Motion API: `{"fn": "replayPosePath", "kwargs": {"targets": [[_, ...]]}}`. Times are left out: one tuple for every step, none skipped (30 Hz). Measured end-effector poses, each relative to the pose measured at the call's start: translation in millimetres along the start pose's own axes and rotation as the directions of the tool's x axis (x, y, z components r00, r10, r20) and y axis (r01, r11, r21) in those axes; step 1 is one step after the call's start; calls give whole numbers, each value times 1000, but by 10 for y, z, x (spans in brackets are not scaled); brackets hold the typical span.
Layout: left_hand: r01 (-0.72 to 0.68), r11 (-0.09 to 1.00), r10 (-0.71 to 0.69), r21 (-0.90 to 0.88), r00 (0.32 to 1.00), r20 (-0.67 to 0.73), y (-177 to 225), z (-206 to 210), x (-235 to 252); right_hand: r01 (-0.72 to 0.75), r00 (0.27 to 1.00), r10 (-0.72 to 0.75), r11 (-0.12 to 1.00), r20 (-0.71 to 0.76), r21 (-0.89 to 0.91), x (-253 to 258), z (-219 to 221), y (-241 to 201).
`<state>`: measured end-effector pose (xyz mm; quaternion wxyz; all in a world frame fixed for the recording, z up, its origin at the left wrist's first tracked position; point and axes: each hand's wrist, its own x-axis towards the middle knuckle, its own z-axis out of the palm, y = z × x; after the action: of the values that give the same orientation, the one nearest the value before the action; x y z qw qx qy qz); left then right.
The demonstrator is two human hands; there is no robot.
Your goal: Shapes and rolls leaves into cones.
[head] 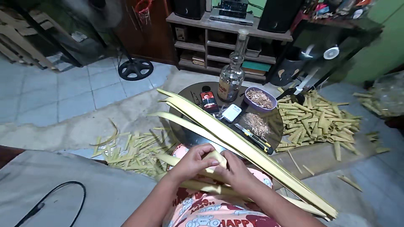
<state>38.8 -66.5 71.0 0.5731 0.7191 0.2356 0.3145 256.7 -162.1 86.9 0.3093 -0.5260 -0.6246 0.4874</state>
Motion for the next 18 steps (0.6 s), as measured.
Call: {"fn": "replayPosePath", "kwargs": {"targets": [[11, 1000, -11, -2, 1000, 18, 9, -20, -7, 18, 1000, -19, 1000, -25, -14, -18, 7, -9], [15, 1000, -14, -10, 999, 36, 27, -36, -13, -36, 999, 33, 978, 19, 204, -46, 1, -7], [13, 1000, -12, -14, 999, 47, 54, -55, -6, -197, 977, 120, 818, 174, 541, -61, -17, -22], [10, 1000, -9, -15, 999, 50, 71, -63, 1, -374, 925, 162, 555, 344, 743, -58, -21, -8], [7, 1000, -6, -18, 999, 49, 76, -61, 2, -422, 905, 170, 464, 390, 779, -53, -19, 3], [10, 1000, -9, -30, 999, 48, 78, -61, 5, -329, 943, 171, 600, 285, 729, -43, -18, -12], [22, 999, -20, -45, 999, 49, 75, -67, 7, -149, 988, 106, 823, 110, 548, -28, -14, -27], [36, 998, -33, -53, 998, 50, 68, -77, 11, 18, 1000, -12, 967, -24, 254, -12, -14, -60], [47, 997, -45, -53, 998, 52, 67, -86, 14, 120, 988, -116, 992, -104, 31, -6, 0, -82], [55, 997, -51, -61, 997, 60, 73, -95, 8, 136, 982, -132, 991, -134, 16, -24, 16, -89], [56, 996, -51, -72, 996, 68, 76, -109, 5, 45, 993, -18, 968, -114, 245, -43, 15, -104], [54, 997, -50, -63, 996, 68, 75, -121, 9, -117, 989, 147, 825, -11, 553, -43, -7, -120], [57, 997, -55, -44, 997, 57, 67, -113, 11, -235, 966, 242, 651, 96, 722, -33, -24, -101], [61, 997, -59, -37, 997, 45, 60, -98, 12, -222, 969, 233, 669, 84, 709, -30, -28, -88], [64, 997, -63, -34, 997, 36, 52, -98, 20, -102, 992, 127, 842, -10, 530, -30, -33, -86], [64, 998, -64, -29, 998, 29, 50, -113, 30, 51, 994, -29, 972, -101, 228, -29, -36, -88], [67, 998, -66, -22, 997, 30, 49, -130, 31, 156, 976, -157, 988, -148, -19, -25, -31, -77], [76, 997, -75, -26, 996, 39, 52, -140, 25, 167, 972, -171, 985, -160, -37, -35, -29, -63]]}}
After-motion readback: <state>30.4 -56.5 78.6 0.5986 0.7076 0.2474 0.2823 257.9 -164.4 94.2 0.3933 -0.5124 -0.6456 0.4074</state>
